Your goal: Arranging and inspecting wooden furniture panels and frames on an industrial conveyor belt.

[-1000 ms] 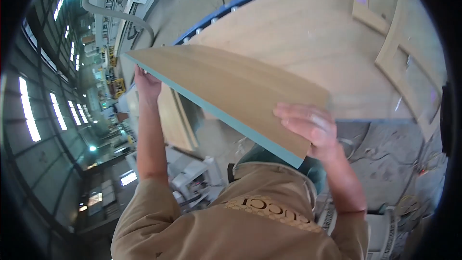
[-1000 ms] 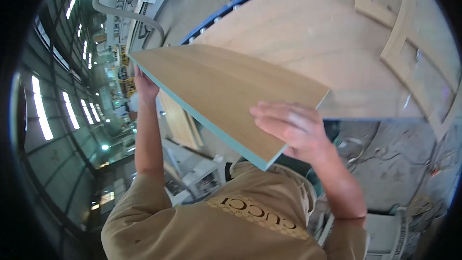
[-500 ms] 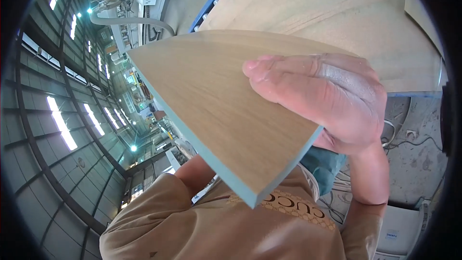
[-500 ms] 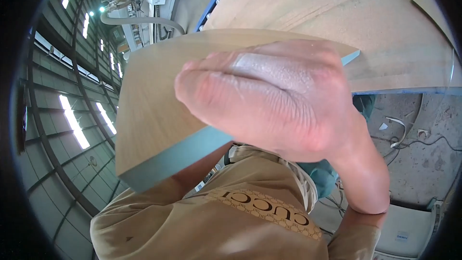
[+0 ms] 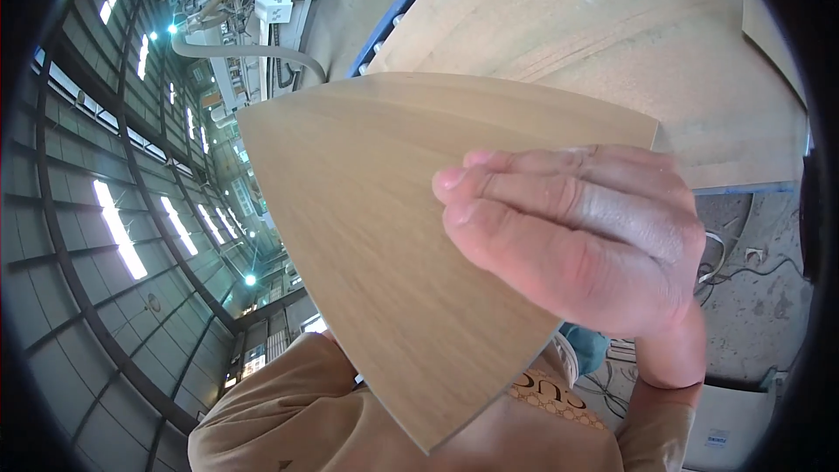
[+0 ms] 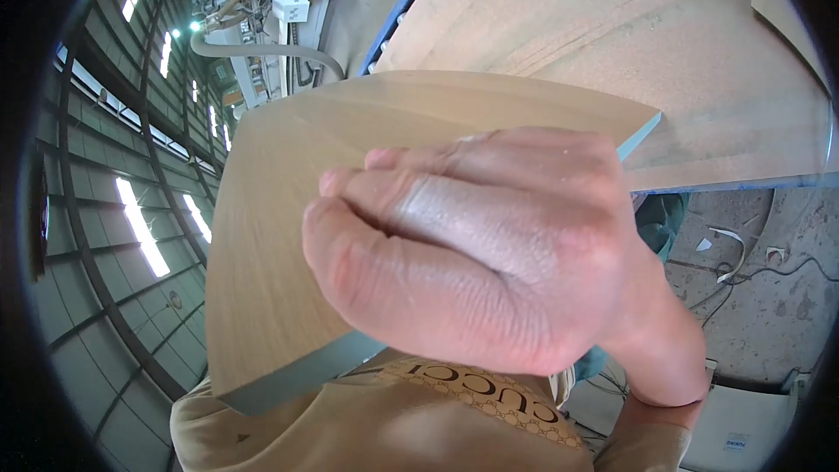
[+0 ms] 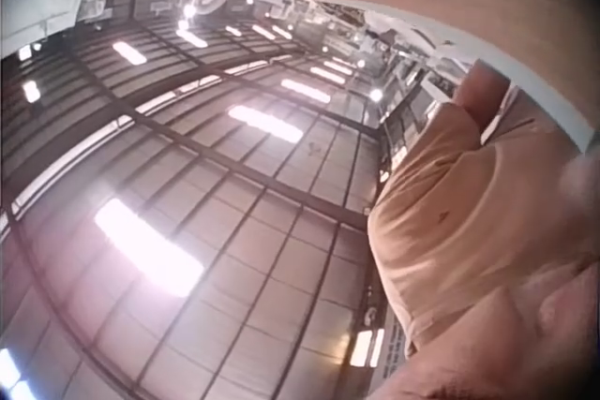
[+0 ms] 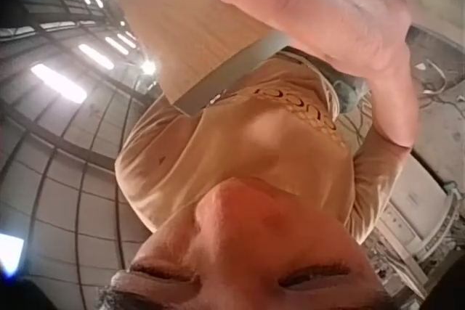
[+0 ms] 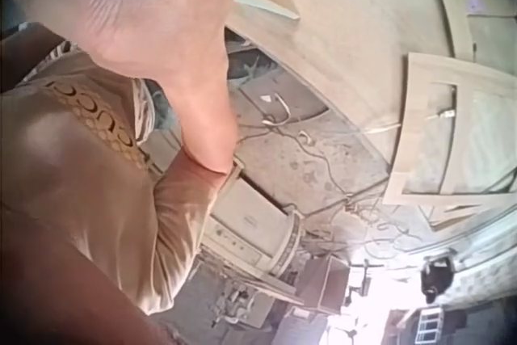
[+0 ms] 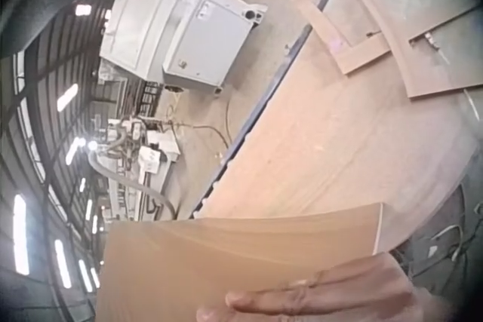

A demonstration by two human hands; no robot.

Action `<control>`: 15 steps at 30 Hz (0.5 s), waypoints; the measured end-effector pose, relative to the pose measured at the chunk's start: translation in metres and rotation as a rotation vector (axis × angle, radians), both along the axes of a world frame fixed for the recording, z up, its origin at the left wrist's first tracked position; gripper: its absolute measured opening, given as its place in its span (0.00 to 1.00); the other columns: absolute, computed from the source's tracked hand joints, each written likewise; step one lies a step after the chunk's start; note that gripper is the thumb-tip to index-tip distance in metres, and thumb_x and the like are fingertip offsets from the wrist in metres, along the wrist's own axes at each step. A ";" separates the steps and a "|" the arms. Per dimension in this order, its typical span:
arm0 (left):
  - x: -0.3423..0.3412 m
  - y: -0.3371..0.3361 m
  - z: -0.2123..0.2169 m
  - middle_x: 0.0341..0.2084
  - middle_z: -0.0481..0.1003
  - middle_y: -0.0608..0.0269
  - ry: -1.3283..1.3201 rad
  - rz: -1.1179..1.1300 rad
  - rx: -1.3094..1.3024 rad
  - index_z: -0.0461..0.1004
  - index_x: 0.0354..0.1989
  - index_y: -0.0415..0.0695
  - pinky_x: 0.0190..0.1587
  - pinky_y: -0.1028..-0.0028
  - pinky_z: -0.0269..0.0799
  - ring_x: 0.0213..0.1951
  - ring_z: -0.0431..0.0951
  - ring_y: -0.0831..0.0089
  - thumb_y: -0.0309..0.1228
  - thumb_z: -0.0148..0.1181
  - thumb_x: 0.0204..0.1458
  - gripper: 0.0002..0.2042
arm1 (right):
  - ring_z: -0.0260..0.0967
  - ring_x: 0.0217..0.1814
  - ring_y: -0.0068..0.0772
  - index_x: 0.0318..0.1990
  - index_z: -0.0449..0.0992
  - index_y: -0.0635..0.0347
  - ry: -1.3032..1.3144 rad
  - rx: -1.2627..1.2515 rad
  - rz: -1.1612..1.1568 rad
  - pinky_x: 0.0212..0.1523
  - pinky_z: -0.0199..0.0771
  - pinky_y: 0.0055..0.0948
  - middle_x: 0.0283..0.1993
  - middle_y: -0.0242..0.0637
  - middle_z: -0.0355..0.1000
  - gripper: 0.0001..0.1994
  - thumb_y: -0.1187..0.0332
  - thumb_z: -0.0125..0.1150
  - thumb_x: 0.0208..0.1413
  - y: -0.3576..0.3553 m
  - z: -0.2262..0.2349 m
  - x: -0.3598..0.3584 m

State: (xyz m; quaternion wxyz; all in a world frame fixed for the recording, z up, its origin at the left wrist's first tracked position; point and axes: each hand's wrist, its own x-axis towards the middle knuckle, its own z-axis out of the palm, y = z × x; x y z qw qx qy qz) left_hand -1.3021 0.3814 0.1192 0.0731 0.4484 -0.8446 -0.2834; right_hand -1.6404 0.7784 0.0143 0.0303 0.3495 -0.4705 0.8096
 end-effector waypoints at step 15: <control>0.010 0.005 0.012 0.66 0.70 0.53 -0.038 0.059 -0.061 0.67 0.69 0.39 0.70 0.61 0.65 0.68 0.70 0.63 0.43 0.51 0.74 0.24 | 0.88 0.39 0.31 0.38 0.87 0.56 -0.033 0.048 -0.011 0.39 0.92 0.29 0.38 0.38 0.87 0.11 0.75 0.82 0.46 -0.003 0.002 -0.003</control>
